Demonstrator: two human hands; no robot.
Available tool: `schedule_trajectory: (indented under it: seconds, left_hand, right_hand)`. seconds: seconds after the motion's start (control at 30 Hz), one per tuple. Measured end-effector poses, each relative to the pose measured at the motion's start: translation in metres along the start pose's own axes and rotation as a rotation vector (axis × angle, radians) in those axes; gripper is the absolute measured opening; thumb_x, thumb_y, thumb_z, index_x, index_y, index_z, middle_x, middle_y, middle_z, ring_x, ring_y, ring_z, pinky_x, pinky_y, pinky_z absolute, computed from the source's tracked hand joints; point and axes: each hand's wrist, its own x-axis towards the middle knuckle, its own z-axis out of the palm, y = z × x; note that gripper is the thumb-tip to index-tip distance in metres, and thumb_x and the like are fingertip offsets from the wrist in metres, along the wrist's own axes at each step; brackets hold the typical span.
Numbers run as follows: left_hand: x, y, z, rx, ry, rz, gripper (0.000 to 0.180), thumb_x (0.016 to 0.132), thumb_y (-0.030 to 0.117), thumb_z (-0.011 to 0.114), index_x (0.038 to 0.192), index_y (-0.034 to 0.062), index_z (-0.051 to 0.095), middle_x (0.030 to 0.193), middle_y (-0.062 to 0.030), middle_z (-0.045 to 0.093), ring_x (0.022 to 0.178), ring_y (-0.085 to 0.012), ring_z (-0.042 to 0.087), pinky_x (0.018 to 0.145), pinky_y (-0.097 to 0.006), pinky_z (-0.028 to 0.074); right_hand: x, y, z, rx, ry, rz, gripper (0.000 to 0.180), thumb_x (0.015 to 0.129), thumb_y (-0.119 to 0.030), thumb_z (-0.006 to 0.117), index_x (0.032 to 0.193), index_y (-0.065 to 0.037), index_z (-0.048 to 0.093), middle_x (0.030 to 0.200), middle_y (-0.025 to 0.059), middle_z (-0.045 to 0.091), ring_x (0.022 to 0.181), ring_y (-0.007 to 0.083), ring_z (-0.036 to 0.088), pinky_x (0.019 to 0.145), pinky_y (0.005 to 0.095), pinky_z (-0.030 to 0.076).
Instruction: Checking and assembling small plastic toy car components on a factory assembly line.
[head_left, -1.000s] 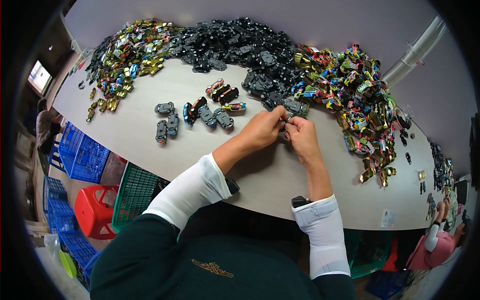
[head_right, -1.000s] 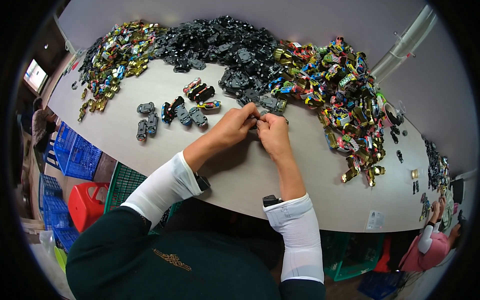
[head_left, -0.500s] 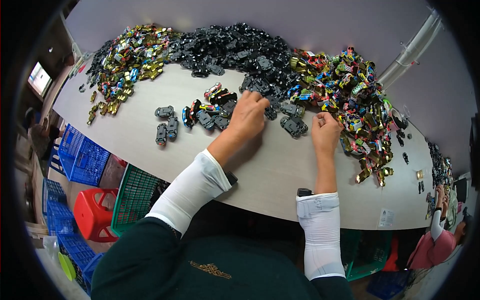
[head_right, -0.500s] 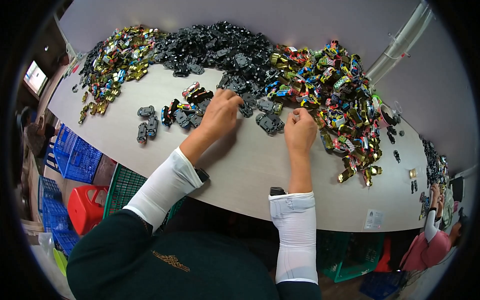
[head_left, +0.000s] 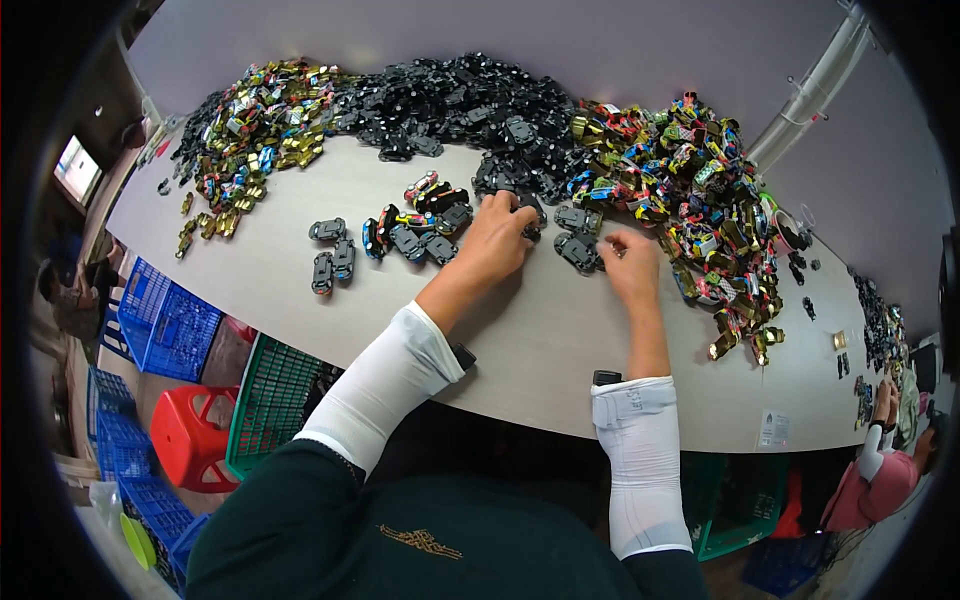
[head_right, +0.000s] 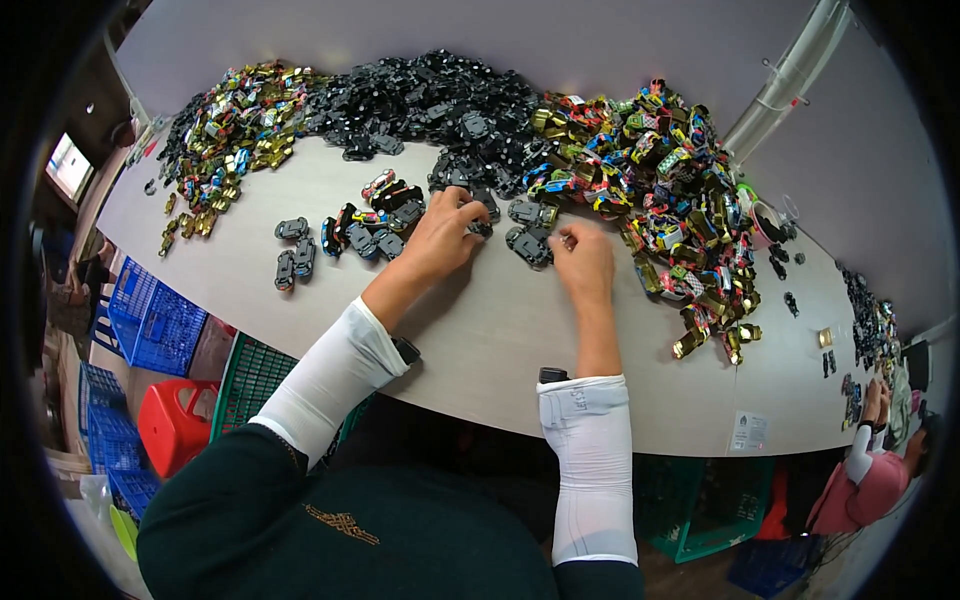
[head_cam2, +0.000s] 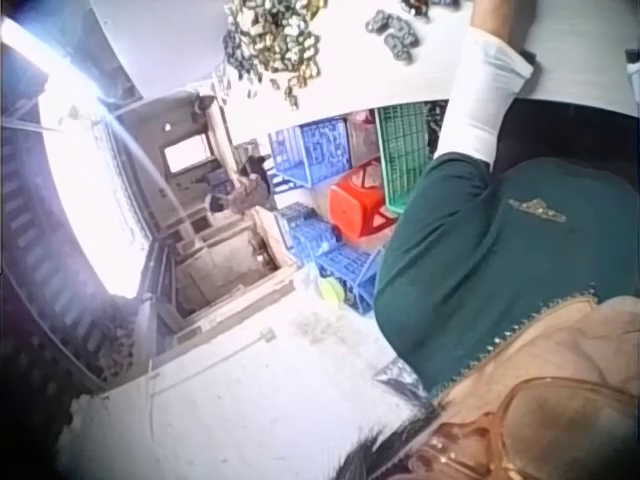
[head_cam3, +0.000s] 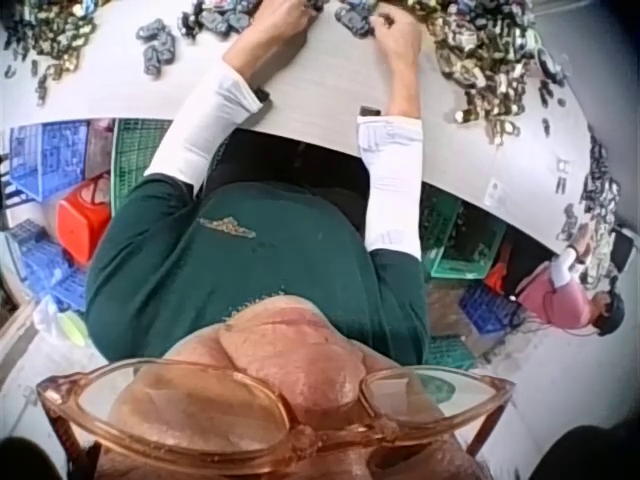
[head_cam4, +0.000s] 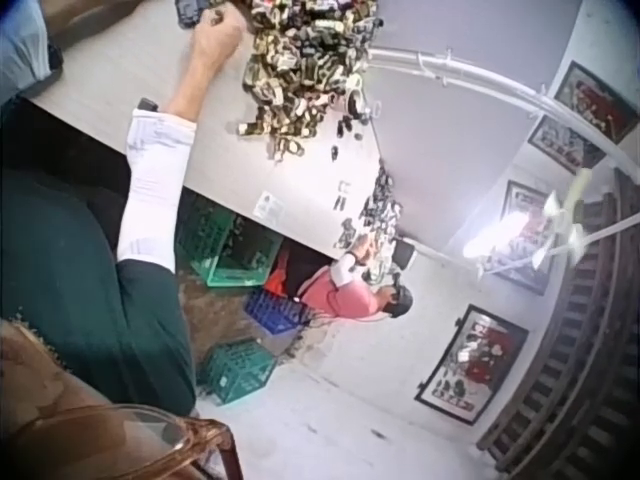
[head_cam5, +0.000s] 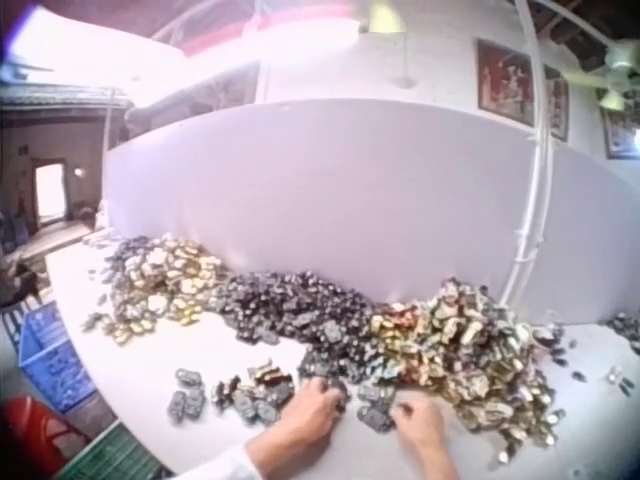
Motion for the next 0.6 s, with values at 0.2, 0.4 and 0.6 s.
schedule_trajectory:
  seconds: [0.2,0.4,0.6]
  left_hand:
    - [0.0,-0.019,-0.003,-0.312,-0.095,-0.014,0.025,0.07,0.015,0.071,0.09,0.0031,0.06,0.101,-0.0175,0.054,0.099,-0.0355,0.05,0.087,-0.041,0.043]
    - [-0.002,0.004,-0.007,-0.053,0.016,-0.067,0.034,0.068,0.014,0.068,0.099,0.0023,0.059,0.097,-0.0179,0.054,0.098,-0.0351,0.051,0.084,-0.042,0.044]
    - [-0.002,0.004,-0.003,-0.224,-0.129,-0.131,0.048,0.068,0.007,0.065,0.114,0.0048,0.053,0.1,-0.0158,0.054,0.097,-0.0337,0.053,0.086,-0.039,0.045]
  right_hand:
    - [0.0,-0.003,-0.006,-0.098,-0.012,0.054,0.017,0.073,-0.011,0.065,0.089,-0.006,0.07,0.082,0.0137,0.068,0.08,0.0293,0.065,0.072,0.0387,0.049]
    - [-0.002,-0.012,-0.004,-0.228,0.198,-0.092,0.026,0.078,-0.01,0.06,0.103,-0.012,0.066,0.094,0.0112,0.064,0.086,0.0324,0.062,0.074,0.0435,0.048]
    - [0.003,-0.024,0.012,-0.277,0.076,-0.118,0.023,0.083,-0.016,0.056,0.104,-0.013,0.066,0.092,0.0125,0.062,0.086,0.0339,0.061,0.074,0.0449,0.048]
